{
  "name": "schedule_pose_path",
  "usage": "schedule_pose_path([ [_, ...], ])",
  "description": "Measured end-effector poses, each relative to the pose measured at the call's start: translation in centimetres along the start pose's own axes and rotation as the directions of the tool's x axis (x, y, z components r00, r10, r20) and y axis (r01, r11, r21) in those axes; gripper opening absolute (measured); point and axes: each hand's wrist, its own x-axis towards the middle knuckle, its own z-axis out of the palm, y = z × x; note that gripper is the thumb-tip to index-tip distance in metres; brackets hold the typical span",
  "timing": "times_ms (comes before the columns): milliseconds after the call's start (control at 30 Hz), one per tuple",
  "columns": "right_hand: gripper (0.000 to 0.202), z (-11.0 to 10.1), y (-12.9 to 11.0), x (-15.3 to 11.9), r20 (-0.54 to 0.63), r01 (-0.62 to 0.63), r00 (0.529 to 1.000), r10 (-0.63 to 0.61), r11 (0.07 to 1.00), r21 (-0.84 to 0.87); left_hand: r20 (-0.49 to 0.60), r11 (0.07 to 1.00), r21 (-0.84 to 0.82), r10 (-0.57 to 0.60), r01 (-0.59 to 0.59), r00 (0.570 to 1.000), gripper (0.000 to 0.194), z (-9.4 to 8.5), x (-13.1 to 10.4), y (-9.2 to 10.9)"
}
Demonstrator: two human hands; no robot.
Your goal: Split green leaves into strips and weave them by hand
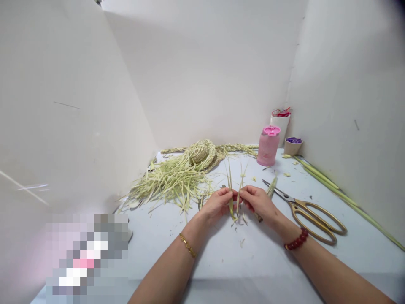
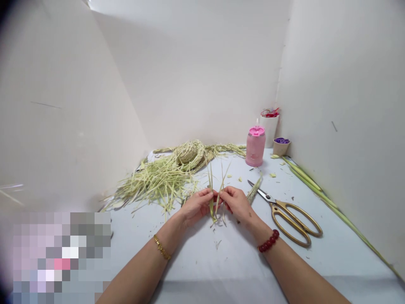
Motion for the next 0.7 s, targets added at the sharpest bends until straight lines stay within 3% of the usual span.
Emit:
schedule_pose_path([
  [133, 0.031, 0.5, 0.5, 0.0, -0.024, 0.002, 1.000, -0.004, 0.999, -0.054, -0.105, 0.987, 0.122, 0.114, -0.101, 0.988, 0.024, 0.3, 0.3, -0.7],
  [200, 0.031, 0.7, 0.5, -0.1, -0.011, 0.013, 1.000, -0.014, 0.999, -0.050, -0.106, 0.970, 0.198, 0.164, -0.141, 0.981, 0.025, 0.3, 0.6, -1.0],
  [367, 0.032, 0.6, -0.2, -0.4, 0.093, -0.047, 0.995, 0.042, 0.998, 0.052, 0.053, 0.979, 0.159, 0.121, -0.128, 0.991, 0.037, 0.5, 0.4, -1.0],
  [467, 0.031, 0.1, -0.3, -0.3, 0.253, -0.186, 0.957, 0.139, 0.967, 0.171, 0.165, 0.994, 0.062, 0.076, -0.087, 0.983, 0.045, 0.7, -0.1, -0.6],
  [533, 0.032, -0.3, -0.1, -0.2, 0.332, -0.249, 0.928, 0.172, 0.946, 0.206, 0.177, 0.998, 0.020, 0.055, -0.059, 0.983, 0.043, 0.8, -0.2, -0.5],
  [600, 0.032, -0.4, 0.0, -0.2, 0.311, -0.225, 0.936, 0.167, 0.961, 0.161, 0.131, 0.996, -0.021, 0.085, -0.083, 0.988, 0.034, 0.8, -0.1, -0.4],
  [700, 0.028, -0.2, 0.0, -0.2, 0.143, -0.035, 0.989, 0.038, 0.999, -0.023, 0.011, 0.978, -0.081, 0.194, -0.192, 0.981, 0.017, 0.9, 0.2, -0.4],
])
